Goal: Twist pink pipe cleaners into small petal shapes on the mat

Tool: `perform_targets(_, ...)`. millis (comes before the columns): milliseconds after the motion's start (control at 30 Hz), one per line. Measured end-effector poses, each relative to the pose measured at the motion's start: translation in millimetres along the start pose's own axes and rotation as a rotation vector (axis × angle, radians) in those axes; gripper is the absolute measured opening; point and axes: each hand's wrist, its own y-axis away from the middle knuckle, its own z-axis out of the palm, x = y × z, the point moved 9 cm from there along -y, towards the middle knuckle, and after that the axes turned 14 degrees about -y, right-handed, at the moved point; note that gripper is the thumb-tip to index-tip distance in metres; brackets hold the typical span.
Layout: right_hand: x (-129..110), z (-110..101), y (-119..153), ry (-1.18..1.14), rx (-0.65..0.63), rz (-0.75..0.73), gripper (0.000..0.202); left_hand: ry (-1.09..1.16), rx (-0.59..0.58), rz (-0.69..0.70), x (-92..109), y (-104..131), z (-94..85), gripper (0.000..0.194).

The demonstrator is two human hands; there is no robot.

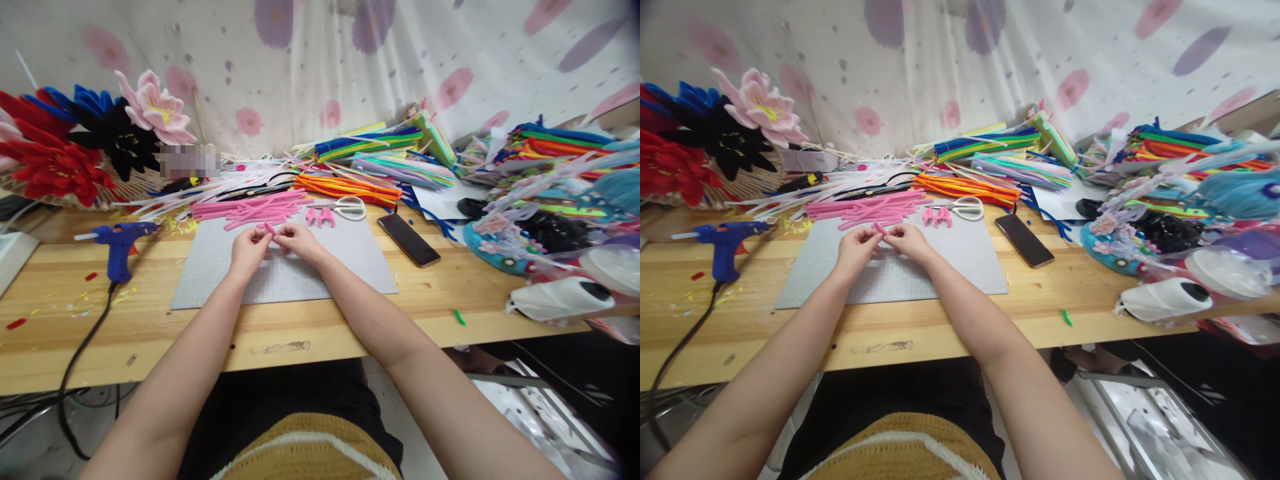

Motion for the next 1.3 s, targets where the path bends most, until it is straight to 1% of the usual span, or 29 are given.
perform_targets(133, -0.3, 9.4, 3.2, -0.027, -0.131, 0.014, 0.014, 0.099, -0.069, -0.007, 5.4, 2.8, 3.6, 0.033)
perform_targets(233, -3.4, 14.1, 5.2, -0.056, -0.201, 0.003, 0.014, 0.173, -0.023, -0.029, 6.8, 1.2, -2.8, 0.032)
perform_targets(333, -8.0, 18.5, 7.1, -0.053, -0.269, -0.035, 0.02, 0.33, 0.011, -0.091, 2.7, -1.6, -7.9, 0.03)
perform_targets(400, -10.4, 16.8, 7.6, -0.027, -0.263, -0.061, 0.023, 0.419, -0.029, -0.147, -0.8, -2.3, -5.4, 0.031)
perform_targets(467, -13.2, 14.0, 8.3, -0.013, -0.25, -0.082, 0.026, 0.451, -0.09, -0.18, -1.9, -1.6, -1.8, 0.033)
perform_targets(533, -15.6, 13.7, 10.1, -0.013, -0.271, -0.084, 0.029, 0.428, -0.142, -0.173, -0.3, -0.8, 0.2, 0.035)
perform_targets(600, -17.9, 14.6, 12.1, -0.004, -0.304, -0.074, 0.031, 0.374, -0.167, -0.141, 2.0, -0.5, -0.1, 0.036)
perform_targets(667, -22.9, 14.7, 13.0, 0.03, -0.317, -0.1, 0.029, 0.326, -0.17, -0.124, 2.4, -0.9, -1.3, 0.036)
perform_targets(800, -35.0, 14.6, 11.7, 0.125, -0.283, -0.239, 0.019, 0.299, -0.174, -0.161, -2.7, -1.9, -1.2, 0.036)
perform_targets(933, -36.0, 18.2, 10.3, 0.172, -0.269, -0.319, 0.018, 0.288, -0.146, -0.188, -6.0, -2.2, -1.6, 0.037)
perform_targets(1167, -34.2, 20.3, 10.8, 0.217, -0.226, -0.358, 0.019, 0.225, -0.077, -0.198, -3.8, 0.2, -1.7, 0.037)
perform_targets(1233, -33.9, 19.4, 10.1, 0.211, -0.216, -0.362, 0.019, 0.249, -0.084, -0.178, -0.8, 0.4, -2.1, 0.037)
perform_targets(1300, -32.7, 18.0, 8.7, 0.199, -0.209, -0.354, 0.017, 0.298, -0.125, -0.155, 2.4, 0.4, -1.0, 0.037)
